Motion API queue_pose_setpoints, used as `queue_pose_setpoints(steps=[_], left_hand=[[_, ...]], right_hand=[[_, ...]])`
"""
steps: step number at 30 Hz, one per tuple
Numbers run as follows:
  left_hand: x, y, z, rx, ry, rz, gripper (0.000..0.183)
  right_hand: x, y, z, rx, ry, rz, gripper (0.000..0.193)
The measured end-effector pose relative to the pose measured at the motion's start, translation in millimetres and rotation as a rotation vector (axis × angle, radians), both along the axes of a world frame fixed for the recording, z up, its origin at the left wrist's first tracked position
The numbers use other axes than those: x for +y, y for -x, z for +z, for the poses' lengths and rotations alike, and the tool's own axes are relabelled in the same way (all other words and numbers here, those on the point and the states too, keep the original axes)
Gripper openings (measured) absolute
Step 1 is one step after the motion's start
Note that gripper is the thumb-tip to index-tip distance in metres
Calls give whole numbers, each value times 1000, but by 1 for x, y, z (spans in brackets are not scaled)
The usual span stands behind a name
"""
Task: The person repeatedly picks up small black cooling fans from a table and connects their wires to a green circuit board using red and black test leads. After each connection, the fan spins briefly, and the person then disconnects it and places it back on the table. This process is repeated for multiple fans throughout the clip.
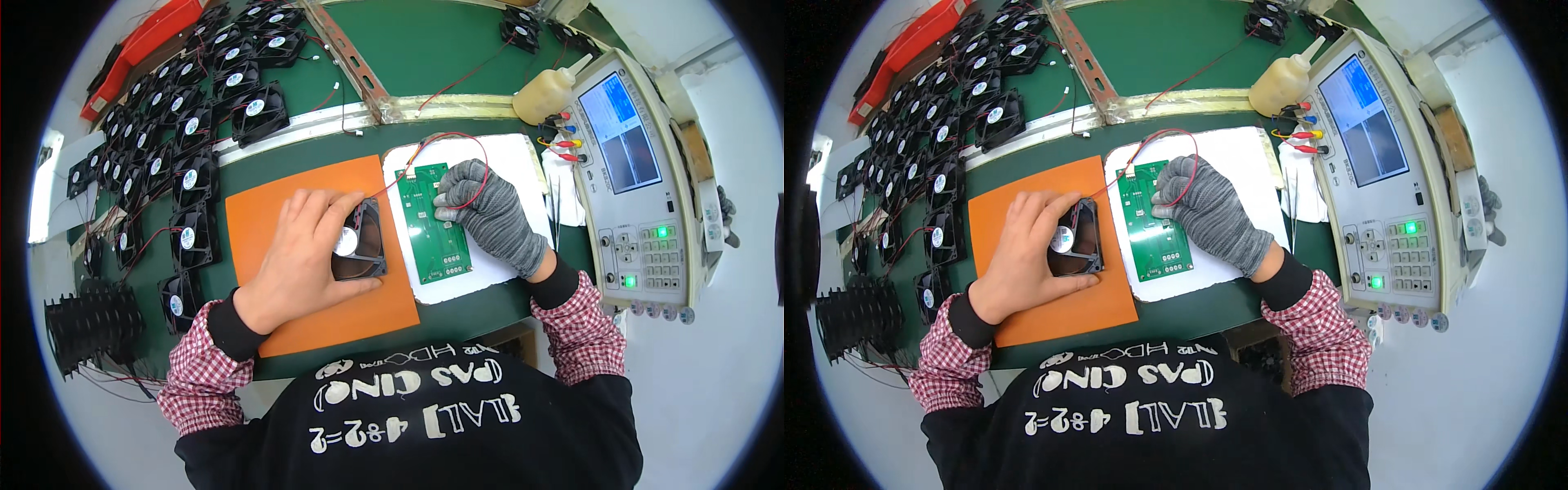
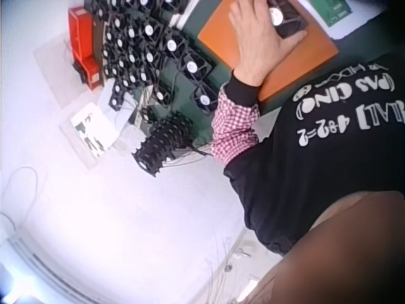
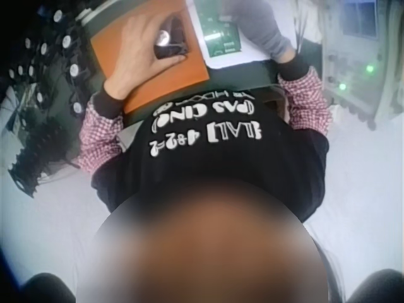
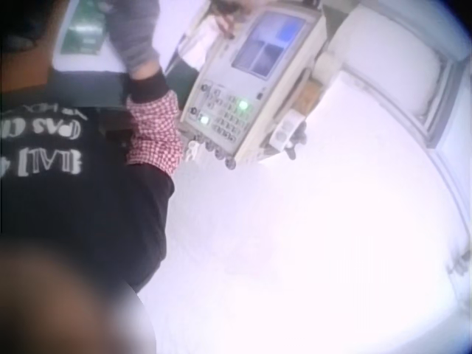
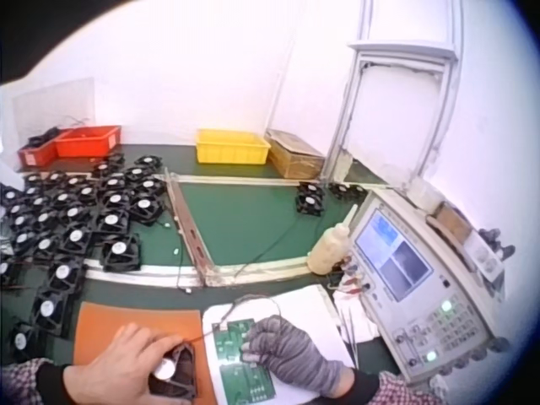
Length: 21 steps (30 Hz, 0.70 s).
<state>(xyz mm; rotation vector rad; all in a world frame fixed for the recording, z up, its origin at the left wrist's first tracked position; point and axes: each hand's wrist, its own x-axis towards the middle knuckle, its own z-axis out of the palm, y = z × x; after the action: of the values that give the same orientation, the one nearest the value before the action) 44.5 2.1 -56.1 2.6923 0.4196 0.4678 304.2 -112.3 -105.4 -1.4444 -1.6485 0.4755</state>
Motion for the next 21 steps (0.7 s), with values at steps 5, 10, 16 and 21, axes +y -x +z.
queue_pose_setpoints(steps=[5, 10, 16, 21], left_hand=[[-26, 17, 46, -256, -661, -46, 59], [36, 71, 55, 65, 524, -946, 45], [-34, 51, 93, -431, 2005, -536, 77], [-34, 43, 89, -520, 1301, -373, 71]], right_hand=[[-1, -3, 3, 54, 57, -25, 16], [-6, -9, -7, 72, -19, -2, 16], [-1, -3, -1, 62, -2, 16, 15], [0, -5, -5, 76, -26, 26, 14]])
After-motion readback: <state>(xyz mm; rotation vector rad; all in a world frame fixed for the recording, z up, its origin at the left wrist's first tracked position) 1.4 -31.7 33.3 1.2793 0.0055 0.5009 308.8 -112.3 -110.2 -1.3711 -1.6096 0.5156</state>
